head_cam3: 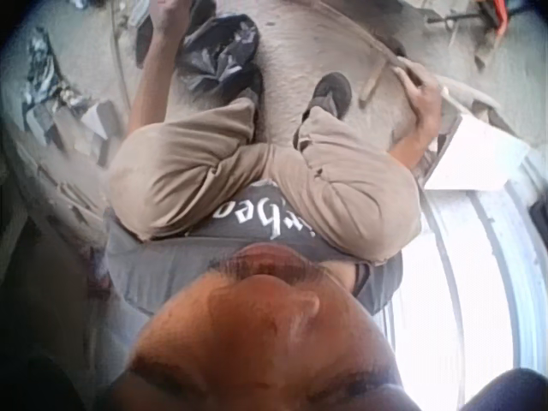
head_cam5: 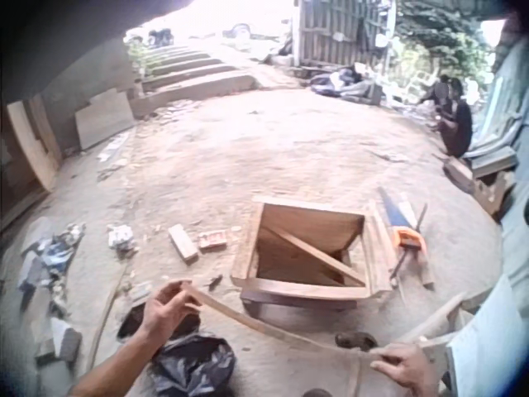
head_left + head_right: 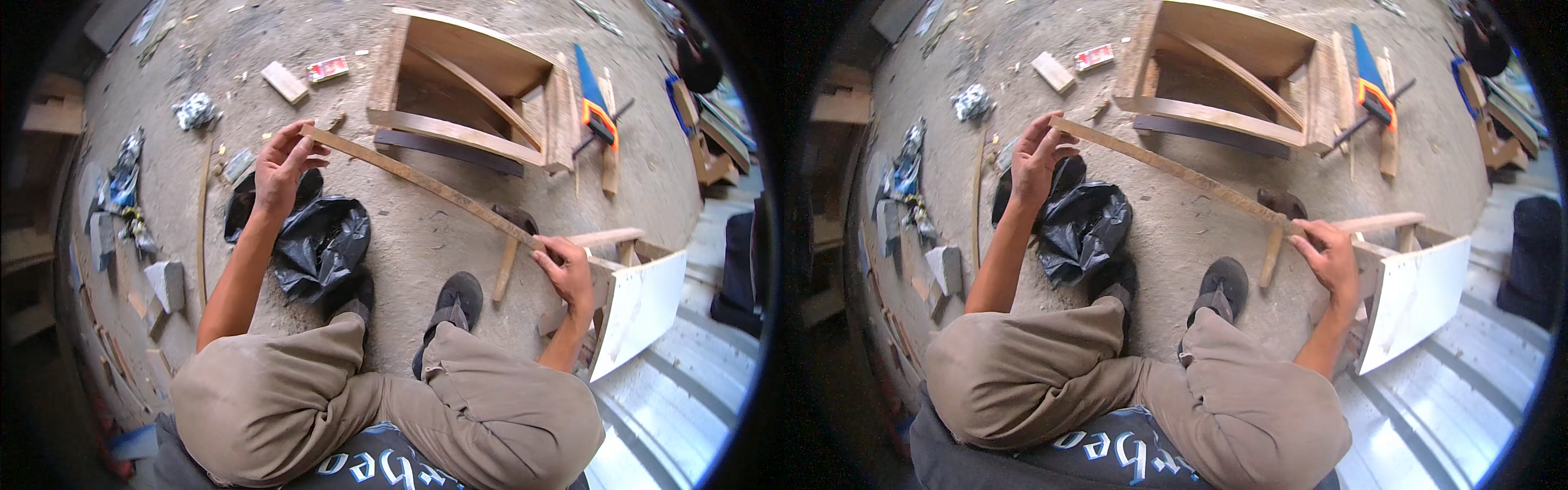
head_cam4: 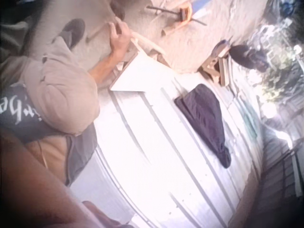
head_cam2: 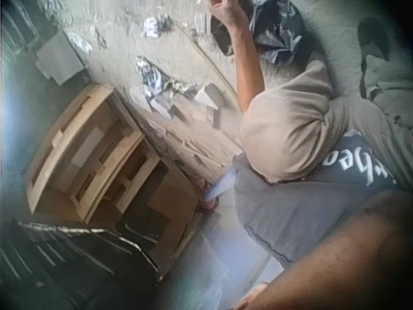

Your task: The person assembles a small wooden stool by hammering nails into the frame to secure the legs and crossbars. They then use a hand saw to cut a thin wooden strip to size and fit it into the structure.

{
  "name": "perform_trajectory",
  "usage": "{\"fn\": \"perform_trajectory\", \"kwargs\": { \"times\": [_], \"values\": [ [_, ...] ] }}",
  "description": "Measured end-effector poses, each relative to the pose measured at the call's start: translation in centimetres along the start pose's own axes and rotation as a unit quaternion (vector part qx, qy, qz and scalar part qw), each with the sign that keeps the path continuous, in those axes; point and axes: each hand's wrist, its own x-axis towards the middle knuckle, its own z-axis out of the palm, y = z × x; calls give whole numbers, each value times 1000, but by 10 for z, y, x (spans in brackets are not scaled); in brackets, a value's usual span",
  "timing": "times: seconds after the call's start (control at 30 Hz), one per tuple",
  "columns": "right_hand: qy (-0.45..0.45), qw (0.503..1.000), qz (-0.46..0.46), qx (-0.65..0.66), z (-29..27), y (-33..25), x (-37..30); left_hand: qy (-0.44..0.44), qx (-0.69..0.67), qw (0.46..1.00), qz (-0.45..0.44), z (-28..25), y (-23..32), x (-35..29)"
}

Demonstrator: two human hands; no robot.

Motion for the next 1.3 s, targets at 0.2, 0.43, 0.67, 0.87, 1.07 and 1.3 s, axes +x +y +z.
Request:
{"fn": "perform_trajectory", "kwargs": {
  "times": [0.2,0.43,0.67,0.87,1.07,1.3],
  "values": [
    [74,976,-105,-178,-20,-21,23,-65,110,992,-7,21,-39,-13],
    [120,970,-166,-128,-19,-24,73,-65,120,989,50,34,-40,13],
    [172,946,-223,-162,18,-28,88,-70,248,961,96,48,-34,10],
    [175,960,-197,-99,-20,-6,96,-43,244,961,127,40,-20,26],
    [187,957,-169,-142,-41,-1,114,-6,150,988,-42,62,10,88],
    [168,956,-197,-138,-41,-10,121,-103,66,975,-187,82,-8,111]
  ]
}}
